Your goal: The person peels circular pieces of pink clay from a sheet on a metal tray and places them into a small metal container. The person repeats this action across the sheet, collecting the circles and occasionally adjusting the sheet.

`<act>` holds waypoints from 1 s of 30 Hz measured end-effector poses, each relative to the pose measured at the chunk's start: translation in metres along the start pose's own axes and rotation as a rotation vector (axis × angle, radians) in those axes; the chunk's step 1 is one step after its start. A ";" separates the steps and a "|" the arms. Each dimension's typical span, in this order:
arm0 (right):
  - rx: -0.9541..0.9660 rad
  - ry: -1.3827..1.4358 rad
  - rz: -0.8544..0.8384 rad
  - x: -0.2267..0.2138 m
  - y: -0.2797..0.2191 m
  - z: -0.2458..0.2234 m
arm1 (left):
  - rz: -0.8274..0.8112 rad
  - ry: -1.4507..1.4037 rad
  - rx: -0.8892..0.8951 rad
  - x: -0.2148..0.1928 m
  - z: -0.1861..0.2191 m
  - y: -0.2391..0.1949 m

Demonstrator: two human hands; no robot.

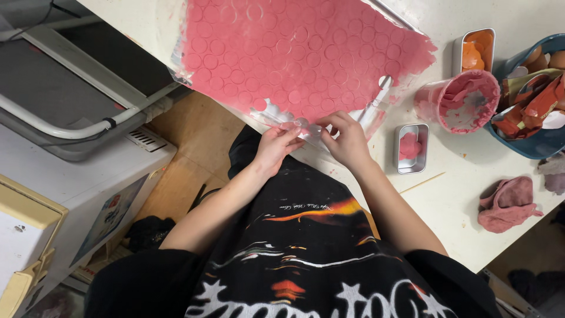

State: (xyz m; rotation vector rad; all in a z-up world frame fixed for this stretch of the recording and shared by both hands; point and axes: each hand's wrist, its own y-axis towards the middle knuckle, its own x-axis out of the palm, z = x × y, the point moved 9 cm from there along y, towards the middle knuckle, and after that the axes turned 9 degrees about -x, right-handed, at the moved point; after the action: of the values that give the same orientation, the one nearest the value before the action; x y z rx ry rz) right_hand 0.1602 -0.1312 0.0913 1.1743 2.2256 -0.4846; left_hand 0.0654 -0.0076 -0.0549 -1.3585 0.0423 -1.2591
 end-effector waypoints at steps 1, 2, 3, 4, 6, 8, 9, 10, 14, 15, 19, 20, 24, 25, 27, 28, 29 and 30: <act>-0.005 0.004 -0.007 0.002 -0.001 -0.001 | -0.014 -0.004 -0.005 0.000 0.001 -0.001; -0.009 0.008 -0.015 0.004 -0.001 -0.001 | 0.005 -0.013 -0.012 -0.003 0.001 -0.003; 0.000 0.017 -0.025 0.006 -0.002 -0.001 | 0.023 -0.021 -0.019 -0.007 0.000 -0.004; 0.009 0.026 -0.035 0.009 -0.002 -0.001 | 0.041 -0.030 -0.026 -0.010 0.001 -0.005; 0.014 0.049 -0.052 0.016 0.001 -0.002 | 0.115 -0.121 0.057 -0.023 0.011 -0.007; 0.005 0.072 -0.064 0.022 0.007 -0.004 | 0.194 -0.177 0.160 -0.036 0.025 -0.010; -0.004 0.067 -0.080 0.025 0.011 -0.006 | 0.234 -0.185 0.219 -0.043 0.034 -0.012; -0.012 0.062 -0.096 0.029 0.016 -0.007 | 0.275 -0.193 0.277 -0.050 0.043 -0.015; -0.018 0.039 -0.139 0.045 0.038 -0.009 | 0.239 -0.222 0.352 -0.056 0.061 -0.018; -0.033 0.023 -0.148 0.050 0.045 -0.011 | 0.237 -0.227 0.348 -0.055 0.062 -0.018; -0.134 -0.011 -0.143 0.067 0.070 -0.020 | 0.232 -0.254 0.347 -0.055 0.065 -0.018; -0.170 -0.012 -0.132 0.071 0.074 -0.024 | 0.232 -0.243 0.346 -0.055 0.066 -0.018; -0.350 -0.163 -0.073 0.081 0.082 -0.041 | 0.238 -0.234 0.333 -0.057 0.065 -0.017; -0.372 -0.191 -0.067 0.083 0.084 -0.043 | 0.240 -0.239 0.328 -0.058 0.065 -0.016; -0.426 -0.258 -0.051 0.087 0.085 -0.048 | 0.229 -0.236 0.336 -0.058 0.065 -0.015; -0.459 -0.297 -0.041 0.088 0.086 -0.050 | 0.223 -0.234 0.340 -0.058 0.065 -0.014; -0.491 -0.337 -0.032 0.090 0.086 -0.053 | 0.224 -0.233 0.342 -0.058 0.064 -0.014; -0.542 -0.361 -0.004 0.090 0.086 -0.057 | 0.225 -0.231 0.343 -0.059 0.064 -0.014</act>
State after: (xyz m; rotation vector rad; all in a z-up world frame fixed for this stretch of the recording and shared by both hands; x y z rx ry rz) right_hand 0.1734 0.0038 0.0741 0.7294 1.8754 -0.0685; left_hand 0.0750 0.0800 -0.0610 -1.1558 -0.1709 -0.8694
